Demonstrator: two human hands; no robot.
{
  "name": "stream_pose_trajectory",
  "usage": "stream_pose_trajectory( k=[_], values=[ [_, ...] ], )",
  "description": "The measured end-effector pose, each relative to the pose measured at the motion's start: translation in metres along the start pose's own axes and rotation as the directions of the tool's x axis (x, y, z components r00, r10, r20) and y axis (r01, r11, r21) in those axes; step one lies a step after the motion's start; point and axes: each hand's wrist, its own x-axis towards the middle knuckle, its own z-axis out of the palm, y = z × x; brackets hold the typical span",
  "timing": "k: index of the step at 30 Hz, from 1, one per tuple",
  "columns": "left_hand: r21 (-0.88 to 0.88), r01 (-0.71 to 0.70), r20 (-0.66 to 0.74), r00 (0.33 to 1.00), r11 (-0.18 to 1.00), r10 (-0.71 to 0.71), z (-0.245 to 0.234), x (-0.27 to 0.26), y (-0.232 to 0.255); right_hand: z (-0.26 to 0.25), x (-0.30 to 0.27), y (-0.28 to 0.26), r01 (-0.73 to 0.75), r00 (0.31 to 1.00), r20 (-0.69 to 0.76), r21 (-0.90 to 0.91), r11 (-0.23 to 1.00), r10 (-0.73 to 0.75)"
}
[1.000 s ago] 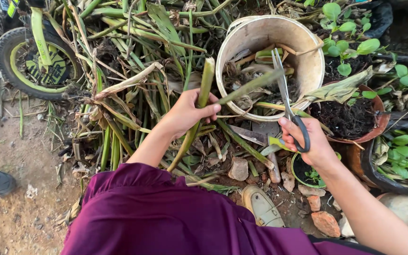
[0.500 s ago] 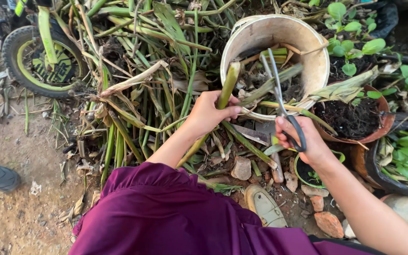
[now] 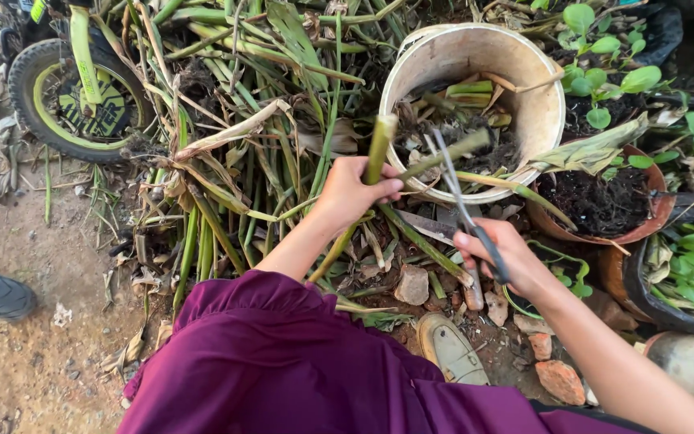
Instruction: Cutting long plant stems into smaller pieces using scissors and collecting them in a plastic bucket.
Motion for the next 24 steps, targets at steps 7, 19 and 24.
stream_pose_trajectory(
  k=[7,19,24],
  values=[
    [-0.009,-0.017,0.013,1.000,1.000,0.017,-0.003,-0.003,-0.006,0.005,0.021,0.011,0.041,0.999,-0.037,0.180,0.983,-0.035],
    [0.372,0.196,0.189,0.941,0.907,-0.281,-0.042,-0.047,0.016,-0.003,-0.010,-0.011,0.140,0.989,-0.079,0.306,0.942,-0.121],
    [0.360,-0.053,0.189,0.982,0.931,-0.017,-0.018,-0.099,0.114,-0.020,-0.045,-0.039,0.322,0.945,-0.075,0.375,0.869,-0.318]
  ],
)
